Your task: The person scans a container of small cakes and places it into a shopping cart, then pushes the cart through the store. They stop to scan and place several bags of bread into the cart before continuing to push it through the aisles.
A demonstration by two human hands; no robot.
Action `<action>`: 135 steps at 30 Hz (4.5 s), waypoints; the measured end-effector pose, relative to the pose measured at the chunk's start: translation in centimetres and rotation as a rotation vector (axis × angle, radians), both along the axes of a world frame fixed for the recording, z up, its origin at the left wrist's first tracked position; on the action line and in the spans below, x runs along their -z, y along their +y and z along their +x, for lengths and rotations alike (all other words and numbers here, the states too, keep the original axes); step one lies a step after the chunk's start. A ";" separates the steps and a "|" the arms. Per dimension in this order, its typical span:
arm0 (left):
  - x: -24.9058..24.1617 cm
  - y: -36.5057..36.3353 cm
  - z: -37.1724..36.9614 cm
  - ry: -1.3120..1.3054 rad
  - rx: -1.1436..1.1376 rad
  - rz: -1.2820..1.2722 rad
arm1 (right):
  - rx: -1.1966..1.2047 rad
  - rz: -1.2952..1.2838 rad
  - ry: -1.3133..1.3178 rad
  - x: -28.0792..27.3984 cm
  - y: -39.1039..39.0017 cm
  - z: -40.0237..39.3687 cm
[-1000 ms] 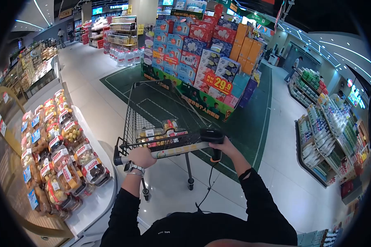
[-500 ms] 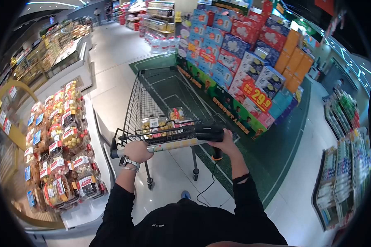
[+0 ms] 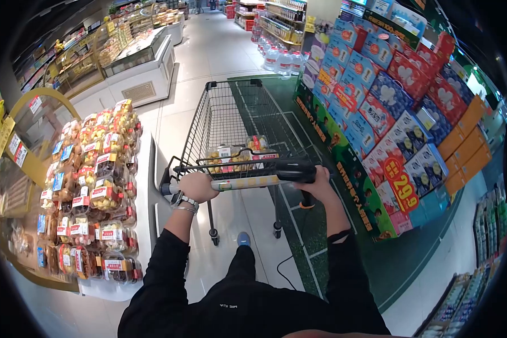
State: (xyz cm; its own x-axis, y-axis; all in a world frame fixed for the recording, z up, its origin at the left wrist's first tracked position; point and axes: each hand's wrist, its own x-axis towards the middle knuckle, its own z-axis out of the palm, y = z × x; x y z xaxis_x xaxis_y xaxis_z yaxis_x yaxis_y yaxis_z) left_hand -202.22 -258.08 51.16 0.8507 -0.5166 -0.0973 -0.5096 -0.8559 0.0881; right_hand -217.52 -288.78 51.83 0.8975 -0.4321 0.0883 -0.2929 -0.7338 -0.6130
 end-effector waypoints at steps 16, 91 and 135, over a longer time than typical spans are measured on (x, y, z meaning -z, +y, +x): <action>0.0 -11.4 30.1 0.040 -0.158 -0.121 | -0.228 0.229 0.014 1.1 -16.8 38.8; 3.2 15.2 133.7 -0.015 -1.518 0.043 | -1.643 0.093 0.060 4.0 31.1 181.2; 7.6 92.2 161.2 0.086 -1.702 0.097 | -1.836 0.083 -0.151 9.6 112.3 209.3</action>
